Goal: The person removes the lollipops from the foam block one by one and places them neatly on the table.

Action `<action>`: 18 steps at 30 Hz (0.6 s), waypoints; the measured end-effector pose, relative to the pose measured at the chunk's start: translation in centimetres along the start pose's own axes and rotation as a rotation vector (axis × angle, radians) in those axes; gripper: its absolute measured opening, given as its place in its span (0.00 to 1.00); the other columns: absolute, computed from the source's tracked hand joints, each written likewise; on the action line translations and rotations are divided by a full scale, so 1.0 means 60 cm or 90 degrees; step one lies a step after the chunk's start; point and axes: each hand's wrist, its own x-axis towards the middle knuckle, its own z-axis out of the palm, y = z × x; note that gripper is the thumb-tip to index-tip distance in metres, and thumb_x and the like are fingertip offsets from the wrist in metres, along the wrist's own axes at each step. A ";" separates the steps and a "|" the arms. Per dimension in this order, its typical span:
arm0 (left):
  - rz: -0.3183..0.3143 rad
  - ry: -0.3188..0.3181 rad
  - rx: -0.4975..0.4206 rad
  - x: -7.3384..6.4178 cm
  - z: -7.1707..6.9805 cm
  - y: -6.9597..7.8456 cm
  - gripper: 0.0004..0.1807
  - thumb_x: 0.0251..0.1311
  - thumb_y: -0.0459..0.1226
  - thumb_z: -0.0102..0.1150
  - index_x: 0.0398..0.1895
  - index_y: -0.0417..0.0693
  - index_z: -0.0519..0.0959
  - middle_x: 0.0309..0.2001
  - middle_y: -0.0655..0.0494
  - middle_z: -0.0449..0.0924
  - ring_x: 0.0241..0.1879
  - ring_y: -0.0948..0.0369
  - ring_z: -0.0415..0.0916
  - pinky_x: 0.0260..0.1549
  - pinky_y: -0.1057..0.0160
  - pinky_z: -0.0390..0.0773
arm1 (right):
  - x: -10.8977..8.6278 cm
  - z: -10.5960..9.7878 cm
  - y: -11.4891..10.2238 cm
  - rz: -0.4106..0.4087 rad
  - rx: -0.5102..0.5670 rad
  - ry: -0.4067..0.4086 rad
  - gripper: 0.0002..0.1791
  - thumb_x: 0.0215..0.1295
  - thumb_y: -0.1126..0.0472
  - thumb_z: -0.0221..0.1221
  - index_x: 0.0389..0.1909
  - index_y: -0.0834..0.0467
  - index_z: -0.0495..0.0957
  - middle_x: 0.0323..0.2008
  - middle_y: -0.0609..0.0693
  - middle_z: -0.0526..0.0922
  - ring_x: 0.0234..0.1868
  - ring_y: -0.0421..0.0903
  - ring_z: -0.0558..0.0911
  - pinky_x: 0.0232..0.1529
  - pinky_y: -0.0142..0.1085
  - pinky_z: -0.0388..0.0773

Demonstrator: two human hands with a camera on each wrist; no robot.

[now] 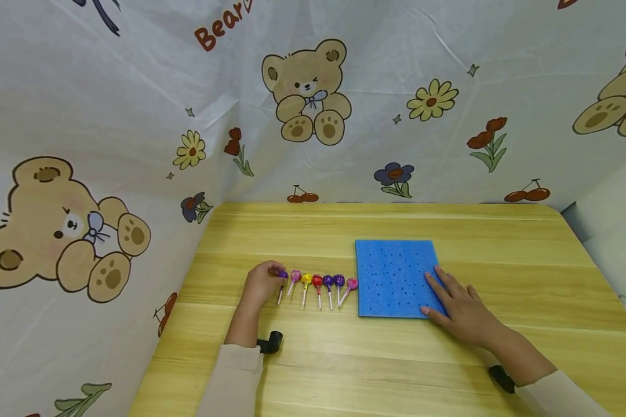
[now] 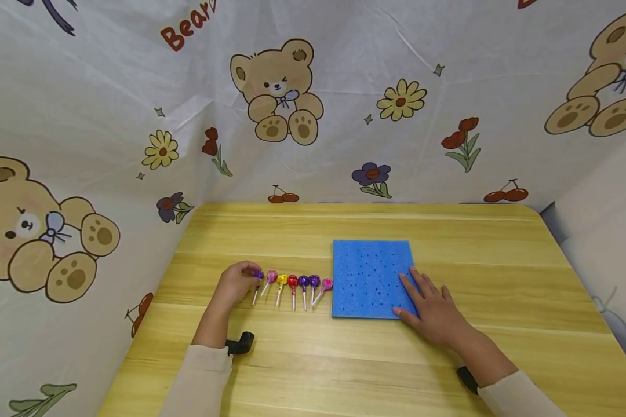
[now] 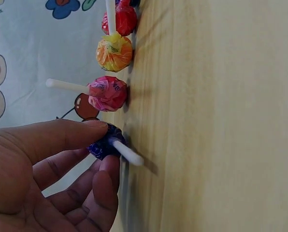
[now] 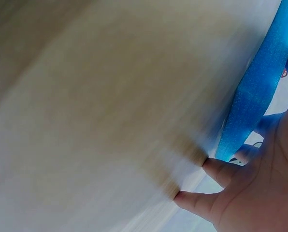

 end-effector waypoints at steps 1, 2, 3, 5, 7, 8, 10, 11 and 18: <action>0.001 -0.001 -0.001 0.000 0.001 -0.001 0.11 0.60 0.32 0.67 0.46 0.46 0.84 0.44 0.50 0.84 0.44 0.54 0.80 0.39 0.60 0.80 | 0.000 0.001 0.001 0.000 0.001 0.001 0.46 0.70 0.39 0.58 0.80 0.56 0.53 0.79 0.64 0.51 0.74 0.72 0.58 0.62 0.78 0.55; 0.002 -0.003 -0.002 0.000 0.001 -0.002 0.11 0.60 0.32 0.67 0.46 0.46 0.84 0.43 0.50 0.84 0.43 0.54 0.80 0.38 0.61 0.79 | -0.001 0.002 0.001 0.001 0.002 0.002 0.46 0.70 0.39 0.58 0.80 0.56 0.53 0.79 0.64 0.51 0.74 0.72 0.58 0.62 0.78 0.55; 0.002 -0.005 -0.004 0.000 0.001 -0.003 0.10 0.60 0.32 0.67 0.45 0.46 0.84 0.43 0.50 0.84 0.42 0.54 0.80 0.37 0.62 0.79 | -0.001 0.003 0.002 0.000 0.003 0.002 0.46 0.70 0.39 0.58 0.80 0.56 0.52 0.79 0.64 0.51 0.74 0.72 0.58 0.61 0.78 0.55; 0.003 -0.008 -0.008 -0.001 0.002 -0.004 0.10 0.60 0.32 0.68 0.45 0.46 0.84 0.42 0.50 0.83 0.41 0.55 0.79 0.35 0.63 0.78 | -0.001 0.004 0.003 -0.001 0.005 0.003 0.46 0.70 0.39 0.58 0.80 0.55 0.52 0.79 0.64 0.50 0.75 0.72 0.57 0.62 0.78 0.55; 0.005 -0.010 -0.011 -0.001 0.002 -0.005 0.10 0.60 0.32 0.68 0.45 0.46 0.84 0.42 0.50 0.83 0.41 0.55 0.79 0.34 0.63 0.78 | -0.002 0.005 0.004 -0.002 0.003 0.006 0.46 0.70 0.39 0.58 0.80 0.55 0.52 0.79 0.64 0.50 0.75 0.72 0.57 0.61 0.78 0.55; 0.006 -0.011 -0.012 0.000 0.002 -0.005 0.11 0.60 0.32 0.68 0.45 0.46 0.84 0.43 0.50 0.83 0.41 0.55 0.79 0.35 0.64 0.77 | -0.001 0.005 0.004 -0.003 0.002 0.005 0.46 0.70 0.39 0.58 0.80 0.55 0.52 0.79 0.64 0.50 0.75 0.72 0.57 0.61 0.78 0.55; 0.007 -0.010 -0.012 0.000 0.002 -0.005 0.12 0.60 0.32 0.68 0.47 0.47 0.84 0.44 0.50 0.84 0.42 0.55 0.80 0.35 0.64 0.77 | -0.001 0.003 0.002 -0.001 0.001 0.002 0.46 0.70 0.39 0.58 0.80 0.55 0.52 0.79 0.64 0.50 0.75 0.72 0.57 0.61 0.78 0.55; 0.008 -0.010 -0.012 0.000 0.002 -0.006 0.13 0.60 0.32 0.67 0.48 0.47 0.84 0.45 0.49 0.84 0.43 0.54 0.80 0.36 0.63 0.77 | -0.001 0.002 0.002 0.000 0.000 0.000 0.46 0.70 0.39 0.58 0.80 0.55 0.52 0.79 0.64 0.50 0.75 0.72 0.57 0.62 0.78 0.55; 0.012 -0.013 0.003 -0.002 -0.002 -0.004 0.18 0.59 0.33 0.68 0.53 0.49 0.84 0.49 0.48 0.83 0.48 0.52 0.80 0.41 0.59 0.80 | -0.001 0.000 -0.001 0.002 0.004 -0.007 0.46 0.71 0.39 0.57 0.80 0.56 0.52 0.79 0.64 0.50 0.75 0.71 0.57 0.62 0.78 0.55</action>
